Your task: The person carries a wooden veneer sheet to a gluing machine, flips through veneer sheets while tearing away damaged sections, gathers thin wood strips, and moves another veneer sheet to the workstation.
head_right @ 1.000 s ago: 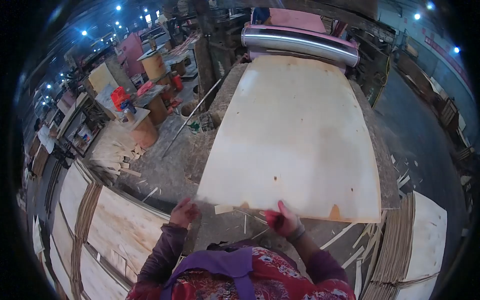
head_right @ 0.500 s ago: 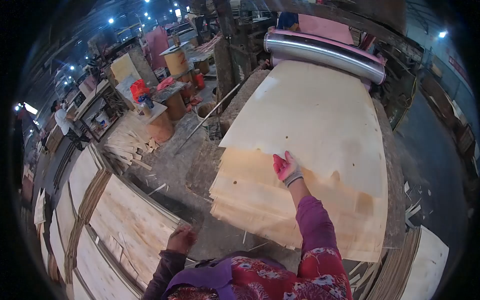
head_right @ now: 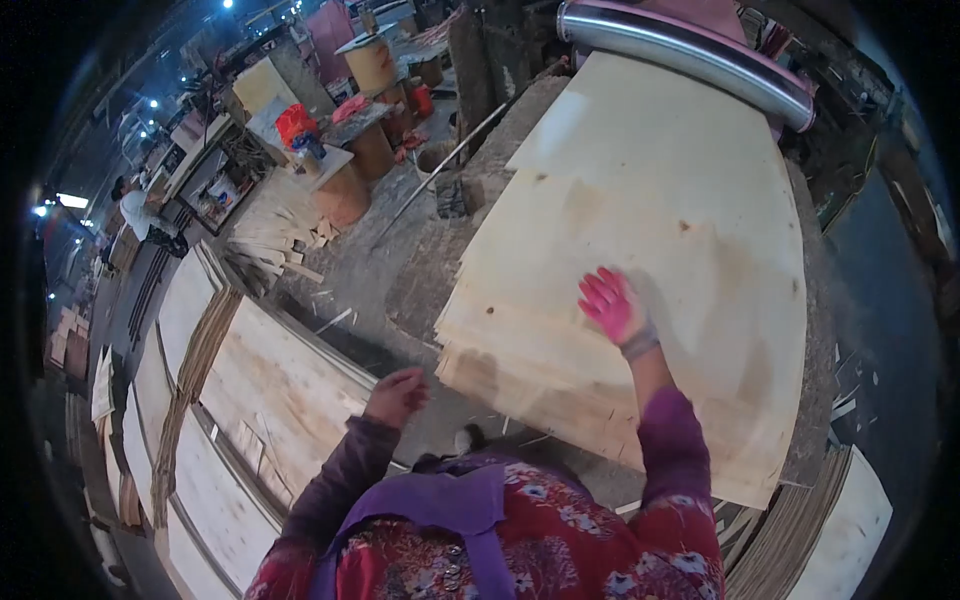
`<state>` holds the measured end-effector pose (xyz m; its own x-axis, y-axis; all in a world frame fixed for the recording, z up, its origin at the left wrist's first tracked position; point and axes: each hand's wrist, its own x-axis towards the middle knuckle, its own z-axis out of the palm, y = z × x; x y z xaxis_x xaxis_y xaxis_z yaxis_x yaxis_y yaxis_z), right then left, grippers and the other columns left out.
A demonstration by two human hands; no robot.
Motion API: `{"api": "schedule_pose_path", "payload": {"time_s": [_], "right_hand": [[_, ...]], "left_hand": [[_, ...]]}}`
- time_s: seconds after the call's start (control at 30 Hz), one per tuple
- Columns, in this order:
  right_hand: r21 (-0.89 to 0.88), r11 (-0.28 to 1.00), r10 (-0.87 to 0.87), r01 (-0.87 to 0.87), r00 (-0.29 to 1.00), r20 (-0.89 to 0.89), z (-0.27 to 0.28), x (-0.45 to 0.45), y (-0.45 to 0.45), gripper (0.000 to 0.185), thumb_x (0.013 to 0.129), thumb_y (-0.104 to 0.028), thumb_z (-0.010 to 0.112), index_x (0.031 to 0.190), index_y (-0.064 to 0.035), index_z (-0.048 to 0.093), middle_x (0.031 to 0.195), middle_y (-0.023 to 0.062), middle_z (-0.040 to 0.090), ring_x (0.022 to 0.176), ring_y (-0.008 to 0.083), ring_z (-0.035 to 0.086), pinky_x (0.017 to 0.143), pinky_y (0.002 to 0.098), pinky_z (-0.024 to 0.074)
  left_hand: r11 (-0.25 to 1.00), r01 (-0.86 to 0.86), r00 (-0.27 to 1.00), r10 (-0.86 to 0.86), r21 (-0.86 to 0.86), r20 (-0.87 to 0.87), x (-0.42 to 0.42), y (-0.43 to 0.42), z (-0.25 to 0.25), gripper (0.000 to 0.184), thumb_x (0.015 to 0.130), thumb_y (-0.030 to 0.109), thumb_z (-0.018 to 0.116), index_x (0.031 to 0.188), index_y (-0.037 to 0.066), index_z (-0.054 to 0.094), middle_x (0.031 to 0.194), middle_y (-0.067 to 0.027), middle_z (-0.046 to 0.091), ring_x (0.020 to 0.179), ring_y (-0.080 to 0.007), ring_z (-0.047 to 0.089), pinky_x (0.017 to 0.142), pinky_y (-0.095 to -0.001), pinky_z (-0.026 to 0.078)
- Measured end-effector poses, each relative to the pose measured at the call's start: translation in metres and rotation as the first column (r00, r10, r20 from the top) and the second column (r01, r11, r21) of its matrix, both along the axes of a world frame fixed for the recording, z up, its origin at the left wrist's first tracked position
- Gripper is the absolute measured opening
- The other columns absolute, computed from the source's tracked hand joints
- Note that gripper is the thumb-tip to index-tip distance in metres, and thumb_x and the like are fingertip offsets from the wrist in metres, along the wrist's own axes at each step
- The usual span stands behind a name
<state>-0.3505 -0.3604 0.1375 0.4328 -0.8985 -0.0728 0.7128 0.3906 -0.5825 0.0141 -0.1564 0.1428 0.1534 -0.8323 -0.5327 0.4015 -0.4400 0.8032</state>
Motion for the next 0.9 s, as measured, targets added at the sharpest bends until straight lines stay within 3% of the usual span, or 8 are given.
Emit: {"api": "schedule_pose_path", "payload": {"time_s": [0.17, 0.23, 0.3, 0.33, 0.4, 0.67, 0.77, 0.9], "right_hand": [[0.255, 0.964, 0.094, -0.082, 0.995, -0.036, 0.005, -0.016, 0.134, 0.047, 0.089, -0.038, 0.038, 0.127, -0.0102, 0.038, 0.124, 0.0116, 0.046, 0.113, 0.0263, 0.045, 0.092, 0.0438, 0.0369], [0.292, 0.952, 0.086, -0.093, 0.996, 0.036, 0.005, -0.010, 0.176, 0.048, 0.089, -0.039, 0.038, 0.127, -0.0103, 0.038, 0.123, 0.0115, 0.047, 0.110, 0.0262, 0.047, 0.091, 0.0437, 0.0376], [0.424, 0.905, -0.097, 0.037, 0.988, 0.121, 0.004, 0.003, 0.207, 0.049, 0.088, -0.039, 0.040, 0.127, -0.0097, 0.038, 0.122, 0.0121, 0.048, 0.106, 0.0267, 0.050, 0.089, 0.0436, 0.0397], [0.425, 0.904, -0.116, 0.057, 0.986, 0.115, 0.004, 0.012, 0.217, 0.049, 0.088, -0.039, 0.040, 0.127, -0.0097, 0.038, 0.122, 0.0121, 0.048, 0.106, 0.0267, 0.050, 0.089, 0.0436, 0.0397], [0.419, 0.896, -0.207, 0.147, 0.973, 0.102, 0.006, 0.032, 0.227, 0.050, 0.087, -0.039, 0.043, 0.126, -0.0086, 0.038, 0.121, 0.0133, 0.049, 0.106, 0.0271, 0.050, 0.087, 0.0433, 0.0415], [0.372, 0.890, -0.297, 0.264, 0.954, 0.032, 0.024, 0.088, 0.230, 0.045, 0.088, -0.034, 0.044, 0.124, -0.0075, 0.040, 0.118, 0.0144, 0.051, 0.106, 0.0283, 0.051, 0.089, 0.0452, 0.0401], [0.372, 0.873, -0.347, 0.316, 0.938, 0.016, 0.025, 0.094, 0.238, 0.044, 0.088, -0.034, 0.043, 0.123, -0.0075, 0.041, 0.117, 0.0148, 0.051, 0.107, 0.0284, 0.050, 0.090, 0.0455, 0.0398], [0.386, 0.854, -0.393, 0.351, 0.919, 0.034, 0.024, 0.094, 0.239, 0.043, 0.089, -0.035, 0.042, 0.122, -0.0074, 0.042, 0.117, 0.0147, 0.051, 0.105, 0.0278, 0.051, 0.088, 0.0452, 0.0410]], "left_hand": [[0.973, 0.199, 0.980, -0.197, -0.113, 0.034, 0.015, -0.071, -0.016, 0.030, 0.082, 0.015, 0.057, 0.109, 0.003, 0.053, 0.086, -0.0033, 0.059, 0.068, -0.0121, 0.056, 0.056, -0.0224, 0.044], [0.944, 0.322, 0.901, -0.284, -0.068, 0.327, 0.020, -0.109, -0.018, 0.035, 0.081, 0.021, 0.058, 0.111, 0.004, 0.052, 0.087, -0.0027, 0.058, 0.069, -0.0092, 0.055, 0.058, -0.0224, 0.044], [0.685, 0.728, 0.389, -0.371, -0.034, 0.843, 0.060, -0.175, -0.103, 0.043, 0.081, 0.028, 0.056, 0.116, 0.004, 0.049, 0.090, -0.0048, 0.058, 0.073, -0.0110, 0.056, 0.062, -0.0260, 0.045], [0.671, 0.740, 0.386, -0.379, -0.037, 0.841, 0.052, -0.182, -0.088, 0.043, 0.081, 0.028, 0.056, 0.116, 0.004, 0.049, 0.090, -0.0048, 0.058, 0.073, -0.0110, 0.056, 0.062, -0.0260, 0.045], [0.867, 0.423, 0.801, -0.224, -0.262, 0.555, 0.026, -0.205, -0.057, 0.044, 0.081, 0.027, 0.054, 0.117, 0.002, 0.048, 0.088, -0.0065, 0.059, 0.070, -0.0157, 0.055, 0.065, -0.0300, 0.046], [0.802, 0.596, 0.730, -0.530, -0.024, 0.431, 0.032, -0.354, -0.192, 0.049, 0.074, 0.018, 0.062, 0.114, -0.006, 0.048, 0.101, -0.0131, 0.059, 0.092, -0.0213, 0.057, 0.077, -0.0351, 0.046], [0.817, 0.564, 0.666, -0.363, -0.122, 0.651, 0.008, -0.312, -0.094, 0.041, 0.072, 0.017, 0.064, 0.106, -0.003, 0.053, 0.092, -0.0114, 0.060, 0.081, -0.0201, 0.058, 0.070, -0.0344, 0.047], [0.845, 0.508, 0.667, -0.262, -0.168, 0.698, -0.003, -0.324, -0.112, 0.033, 0.069, 0.013, 0.067, 0.097, 0.001, 0.056, 0.086, -0.0095, 0.059, 0.075, -0.0183, 0.056, 0.067, -0.0323, 0.046]]}}
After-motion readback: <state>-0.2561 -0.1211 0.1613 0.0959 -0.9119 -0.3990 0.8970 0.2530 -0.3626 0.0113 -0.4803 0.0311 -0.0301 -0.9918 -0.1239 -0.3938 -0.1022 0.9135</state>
